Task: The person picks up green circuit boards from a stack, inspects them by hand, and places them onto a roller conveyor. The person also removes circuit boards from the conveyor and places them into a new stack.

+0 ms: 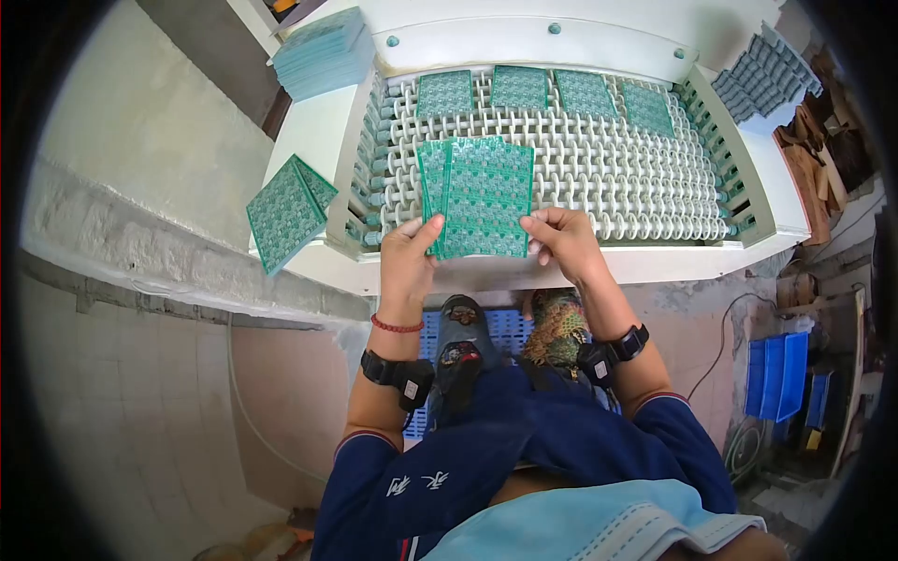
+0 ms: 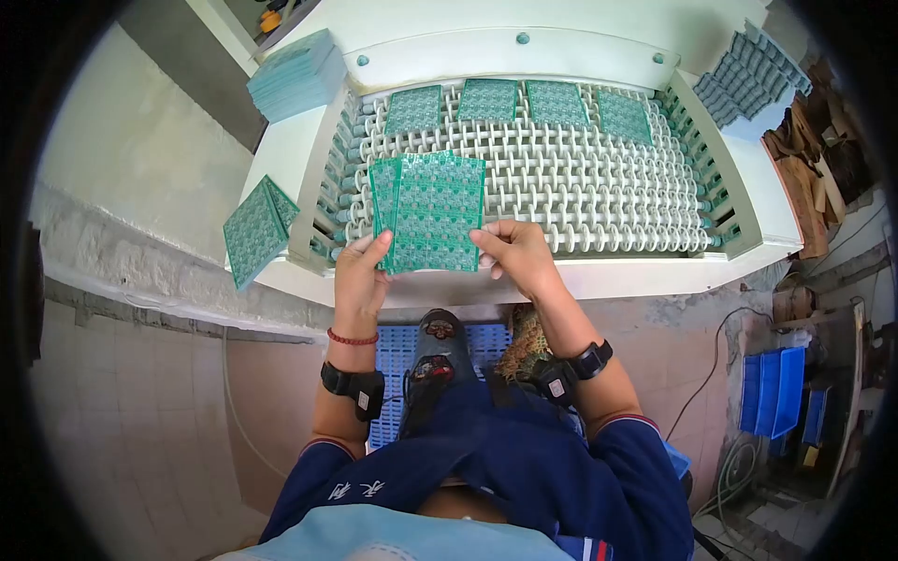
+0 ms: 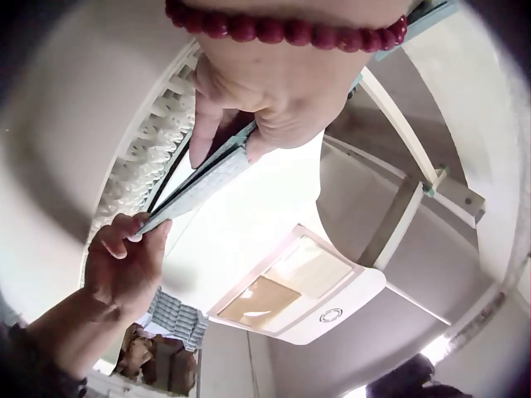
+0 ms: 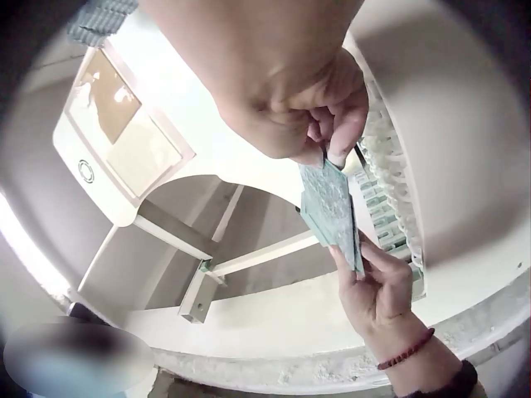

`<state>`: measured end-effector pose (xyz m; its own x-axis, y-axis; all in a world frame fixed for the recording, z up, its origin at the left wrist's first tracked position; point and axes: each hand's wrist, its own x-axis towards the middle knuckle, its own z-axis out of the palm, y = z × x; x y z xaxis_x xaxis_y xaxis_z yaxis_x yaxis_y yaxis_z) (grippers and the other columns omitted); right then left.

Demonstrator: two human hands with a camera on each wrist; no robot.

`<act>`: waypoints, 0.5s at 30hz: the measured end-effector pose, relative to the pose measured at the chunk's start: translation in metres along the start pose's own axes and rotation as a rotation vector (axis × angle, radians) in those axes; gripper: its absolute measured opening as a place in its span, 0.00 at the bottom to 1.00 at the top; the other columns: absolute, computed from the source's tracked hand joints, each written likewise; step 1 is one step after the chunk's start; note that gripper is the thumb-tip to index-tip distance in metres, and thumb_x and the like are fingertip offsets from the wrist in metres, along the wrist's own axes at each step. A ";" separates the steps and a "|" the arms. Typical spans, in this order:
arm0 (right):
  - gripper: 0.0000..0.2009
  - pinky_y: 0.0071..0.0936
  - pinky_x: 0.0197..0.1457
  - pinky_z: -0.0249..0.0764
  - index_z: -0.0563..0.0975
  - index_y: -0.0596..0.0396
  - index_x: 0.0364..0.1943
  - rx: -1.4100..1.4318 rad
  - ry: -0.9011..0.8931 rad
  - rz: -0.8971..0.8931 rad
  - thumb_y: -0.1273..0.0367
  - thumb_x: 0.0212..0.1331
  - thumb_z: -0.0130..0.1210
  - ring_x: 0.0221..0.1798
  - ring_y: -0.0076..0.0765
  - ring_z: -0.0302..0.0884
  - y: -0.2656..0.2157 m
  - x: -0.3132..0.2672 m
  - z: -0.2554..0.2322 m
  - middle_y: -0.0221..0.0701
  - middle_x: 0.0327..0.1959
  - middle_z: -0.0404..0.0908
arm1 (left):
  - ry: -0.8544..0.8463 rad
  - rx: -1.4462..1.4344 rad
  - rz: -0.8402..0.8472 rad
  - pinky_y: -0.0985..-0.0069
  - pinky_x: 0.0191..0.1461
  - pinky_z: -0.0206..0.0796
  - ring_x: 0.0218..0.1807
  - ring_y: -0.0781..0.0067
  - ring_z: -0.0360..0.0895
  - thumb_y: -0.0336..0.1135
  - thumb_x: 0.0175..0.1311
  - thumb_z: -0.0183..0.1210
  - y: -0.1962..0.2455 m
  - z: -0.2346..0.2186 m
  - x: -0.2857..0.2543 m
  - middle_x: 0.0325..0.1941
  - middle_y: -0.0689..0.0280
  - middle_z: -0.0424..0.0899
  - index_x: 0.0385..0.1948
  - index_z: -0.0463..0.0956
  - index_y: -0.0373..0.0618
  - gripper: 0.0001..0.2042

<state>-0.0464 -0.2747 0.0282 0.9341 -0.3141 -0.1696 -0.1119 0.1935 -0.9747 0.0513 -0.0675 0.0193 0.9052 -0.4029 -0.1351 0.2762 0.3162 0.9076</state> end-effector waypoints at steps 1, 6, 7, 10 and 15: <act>0.10 0.13 0.17 0.65 0.77 0.63 0.28 0.017 -0.018 0.007 0.67 0.55 0.60 0.19 0.16 0.70 0.000 0.002 0.000 0.26 0.19 0.75 | -0.003 0.004 0.004 0.84 0.22 0.69 0.26 0.77 0.77 0.35 0.58 0.61 0.005 0.003 0.002 0.34 0.61 0.81 0.40 0.76 0.31 0.15; 0.10 0.14 0.15 0.63 0.77 0.61 0.28 0.108 -0.002 0.007 0.66 0.56 0.59 0.16 0.17 0.67 -0.001 0.016 -0.003 0.25 0.17 0.72 | -0.004 -0.100 -0.007 0.76 0.28 0.78 0.30 0.71 0.80 0.37 0.58 0.61 0.026 0.025 0.009 0.34 0.58 0.81 0.38 0.75 0.25 0.18; 0.10 0.14 0.14 0.63 0.76 0.60 0.28 0.105 0.007 -0.010 0.66 0.56 0.59 0.14 0.17 0.67 -0.003 0.020 -0.007 0.25 0.16 0.72 | -0.015 -0.130 0.013 0.74 0.30 0.79 0.31 0.69 0.80 0.37 0.58 0.61 0.026 0.024 0.016 0.35 0.57 0.81 0.38 0.75 0.24 0.18; 0.10 0.14 0.14 0.62 0.76 0.59 0.27 0.030 0.085 0.003 0.65 0.57 0.58 0.13 0.17 0.65 -0.015 0.031 -0.024 0.24 0.15 0.71 | 0.049 0.072 0.044 0.73 0.28 0.79 0.32 0.69 0.80 0.38 0.59 0.60 0.031 0.012 0.041 0.36 0.56 0.81 0.37 0.74 0.21 0.20; 0.13 0.17 0.17 0.67 0.80 0.66 0.28 -0.474 0.225 -0.036 0.65 0.54 0.58 0.18 0.19 0.72 -0.024 0.050 -0.069 0.29 0.16 0.76 | 0.261 1.426 0.416 0.67 0.37 0.71 0.36 0.52 0.79 0.41 0.54 0.62 0.027 -0.013 0.075 0.43 0.50 0.79 0.44 0.75 0.34 0.21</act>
<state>-0.0202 -0.3595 0.0330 0.8503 -0.5145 -0.1106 -0.2705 -0.2470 -0.9305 0.1307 -0.0783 0.0284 0.9105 -0.2887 0.2959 -0.4044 -0.7711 0.4918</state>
